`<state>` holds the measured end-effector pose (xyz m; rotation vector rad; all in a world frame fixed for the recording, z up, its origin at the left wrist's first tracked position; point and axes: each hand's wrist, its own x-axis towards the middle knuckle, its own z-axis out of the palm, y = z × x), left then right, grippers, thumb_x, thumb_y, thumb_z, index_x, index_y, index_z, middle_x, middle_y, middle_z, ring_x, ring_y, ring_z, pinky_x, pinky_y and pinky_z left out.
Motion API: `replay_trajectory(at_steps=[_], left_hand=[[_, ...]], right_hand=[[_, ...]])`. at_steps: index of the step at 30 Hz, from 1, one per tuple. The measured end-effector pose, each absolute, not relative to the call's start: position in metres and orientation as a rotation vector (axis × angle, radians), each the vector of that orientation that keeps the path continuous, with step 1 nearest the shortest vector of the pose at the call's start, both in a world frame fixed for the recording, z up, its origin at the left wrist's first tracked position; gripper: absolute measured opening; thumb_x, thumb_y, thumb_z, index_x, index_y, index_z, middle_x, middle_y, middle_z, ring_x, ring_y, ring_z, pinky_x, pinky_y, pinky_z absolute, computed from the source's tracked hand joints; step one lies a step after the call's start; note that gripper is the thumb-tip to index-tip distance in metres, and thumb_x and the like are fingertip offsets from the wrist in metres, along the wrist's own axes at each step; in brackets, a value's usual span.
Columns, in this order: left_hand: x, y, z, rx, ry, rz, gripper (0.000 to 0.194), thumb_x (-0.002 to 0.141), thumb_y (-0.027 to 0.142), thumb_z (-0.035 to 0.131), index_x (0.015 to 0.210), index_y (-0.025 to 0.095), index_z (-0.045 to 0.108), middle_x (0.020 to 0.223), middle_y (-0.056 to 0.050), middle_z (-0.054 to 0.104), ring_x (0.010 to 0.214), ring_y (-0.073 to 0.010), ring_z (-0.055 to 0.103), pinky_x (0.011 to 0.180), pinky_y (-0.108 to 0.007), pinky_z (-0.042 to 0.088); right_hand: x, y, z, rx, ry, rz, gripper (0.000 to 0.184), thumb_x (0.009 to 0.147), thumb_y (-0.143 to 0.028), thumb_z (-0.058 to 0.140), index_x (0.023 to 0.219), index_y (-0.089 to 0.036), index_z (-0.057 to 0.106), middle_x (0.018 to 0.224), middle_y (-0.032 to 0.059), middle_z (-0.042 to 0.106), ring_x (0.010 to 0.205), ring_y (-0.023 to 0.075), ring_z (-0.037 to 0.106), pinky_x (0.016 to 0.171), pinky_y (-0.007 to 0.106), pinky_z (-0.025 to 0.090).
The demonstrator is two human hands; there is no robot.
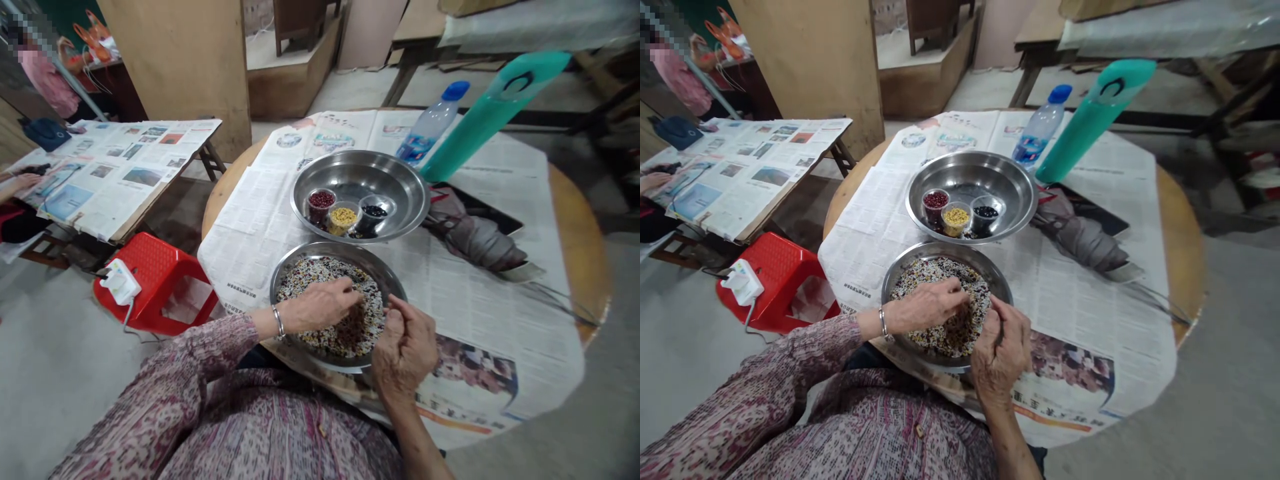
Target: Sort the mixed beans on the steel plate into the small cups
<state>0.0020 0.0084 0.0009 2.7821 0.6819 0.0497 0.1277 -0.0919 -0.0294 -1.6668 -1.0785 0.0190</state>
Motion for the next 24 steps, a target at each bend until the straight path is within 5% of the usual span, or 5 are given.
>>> replay_trajectory(at_steps=[5,10,16,24], left_hand=[[0.000,0.031,0.008,2.769,1.109,0.131,0.022,0.099,0.025,0.046,0.113,0.016,0.059,0.120,-0.012,0.052,0.111,-0.0248,0.049,0.090,-0.038,0.049],[-0.018,0.017,0.007,2.725,1.135,0.107,0.054,0.089,0.052,0.061,0.134,0.024,0.050,0.139,-0.014,0.043,0.122,-0.0318,0.043,0.096,-0.047,0.046],[-0.031,-0.017,0.002,2.715,0.734,0.089,0.028,0.097,0.016,0.046,0.122,0.018,0.058,0.121,-0.010,0.053,0.109,-0.0213,0.050,0.096,-0.035,0.048],[0.001,-0.011,0.003,2.930,0.309,0.028,0.031,0.100,0.020,0.040,0.121,0.019,0.062,0.120,-0.010,0.057,0.110,-0.0234,0.050,0.092,-0.036,0.047]], right_hand=[[0.128,-0.092,-0.028,-1.664,-1.073,0.030,0.033,0.095,-0.034,0.046,0.110,-0.014,0.067,0.100,0.0126,0.067,0.098,0.0223,0.062,0.091,0.041,0.048],[0.128,-0.092,-0.028,-1.667,-1.063,0.035,0.032,0.095,-0.035,0.047,0.109,-0.014,0.068,0.100,0.0123,0.068,0.097,0.0222,0.063,0.090,0.041,0.048],[0.128,-0.092,-0.029,-1.673,-1.084,0.034,0.033,0.095,-0.033,0.047,0.110,-0.013,0.068,0.100,0.0133,0.069,0.098,0.0223,0.063,0.090,0.040,0.048],[0.129,-0.092,-0.027,-1.663,-1.101,0.011,0.033,0.096,-0.033,0.046,0.109,-0.012,0.068,0.101,0.0145,0.069,0.096,0.0222,0.064,0.088,0.040,0.049]])
